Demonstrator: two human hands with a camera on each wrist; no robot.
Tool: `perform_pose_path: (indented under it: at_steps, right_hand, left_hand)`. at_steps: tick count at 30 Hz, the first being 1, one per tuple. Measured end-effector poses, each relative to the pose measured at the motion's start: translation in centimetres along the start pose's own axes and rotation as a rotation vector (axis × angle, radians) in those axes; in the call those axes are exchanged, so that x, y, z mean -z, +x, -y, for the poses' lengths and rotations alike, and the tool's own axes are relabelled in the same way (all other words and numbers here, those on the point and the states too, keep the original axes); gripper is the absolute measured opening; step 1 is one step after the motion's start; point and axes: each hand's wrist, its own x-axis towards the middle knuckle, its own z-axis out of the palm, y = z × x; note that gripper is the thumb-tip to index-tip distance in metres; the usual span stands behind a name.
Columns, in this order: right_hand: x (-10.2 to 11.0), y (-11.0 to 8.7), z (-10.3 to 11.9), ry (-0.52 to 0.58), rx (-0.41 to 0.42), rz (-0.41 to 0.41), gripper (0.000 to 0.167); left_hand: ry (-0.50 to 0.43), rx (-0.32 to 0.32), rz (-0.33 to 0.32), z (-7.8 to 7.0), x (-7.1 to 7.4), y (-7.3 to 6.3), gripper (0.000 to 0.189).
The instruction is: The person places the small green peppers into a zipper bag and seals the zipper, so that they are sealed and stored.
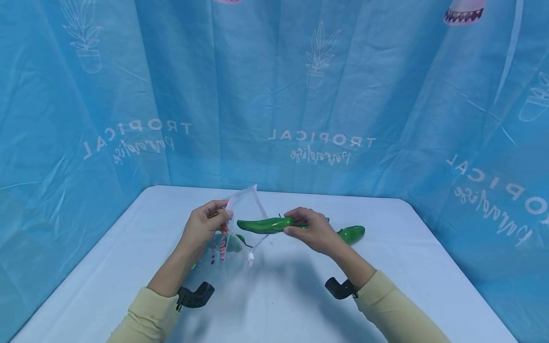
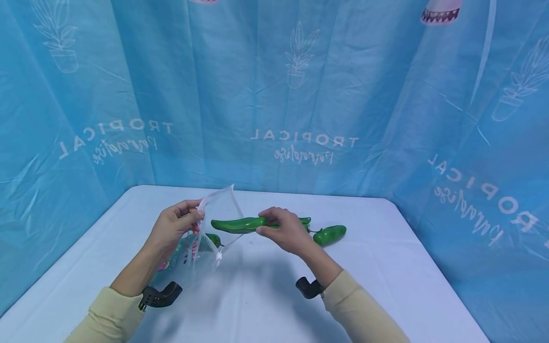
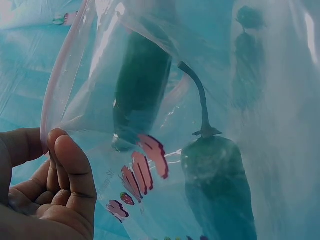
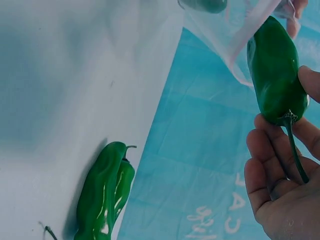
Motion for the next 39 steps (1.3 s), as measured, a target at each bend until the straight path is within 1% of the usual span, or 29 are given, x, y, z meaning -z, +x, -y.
perform_pose_path:
  at_steps: [8, 13, 20, 27, 34, 39]
  right_hand:
    - [-0.9, 0.8, 0.9, -0.073, 0.031, 0.025, 0.04]
    - [-1.4, 1.2, 1.4, -0.122, 0.056, 0.033, 0.038]
    - [-1.9, 1.9, 2.1, -0.18, 0.114, 0.058, 0.037]
    - [-2.6, 2.5, 2.8, -0.23, 0.139, 0.079, 0.036]
    - [-3.1, 2.7, 3.5, -0.276, 0.173, 0.095, 0.037]
    - [-3.6, 3.0, 3.8, -0.326, 0.192, 0.09, 0.038]
  left_hand:
    - [-0.006, 0.002, 0.005, 0.0, 0.0, 0.0, 0.035]
    - [-0.002, 0.0, 0.005, 0.0, 0.0, 0.1, 0.035]
    - [0.004, 0.004, 0.002, 0.0, -0.1, 0.1, 0.035]
    - [0.009, 0.007, 0.001, 0.0, -0.2, 0.0, 0.035]
    - [0.01, 0.01, 0.007, -0.1, -0.3, 0.0, 0.036]
    - [0.009, 0.008, 0.013, -0.2, -0.3, 0.0, 0.037]
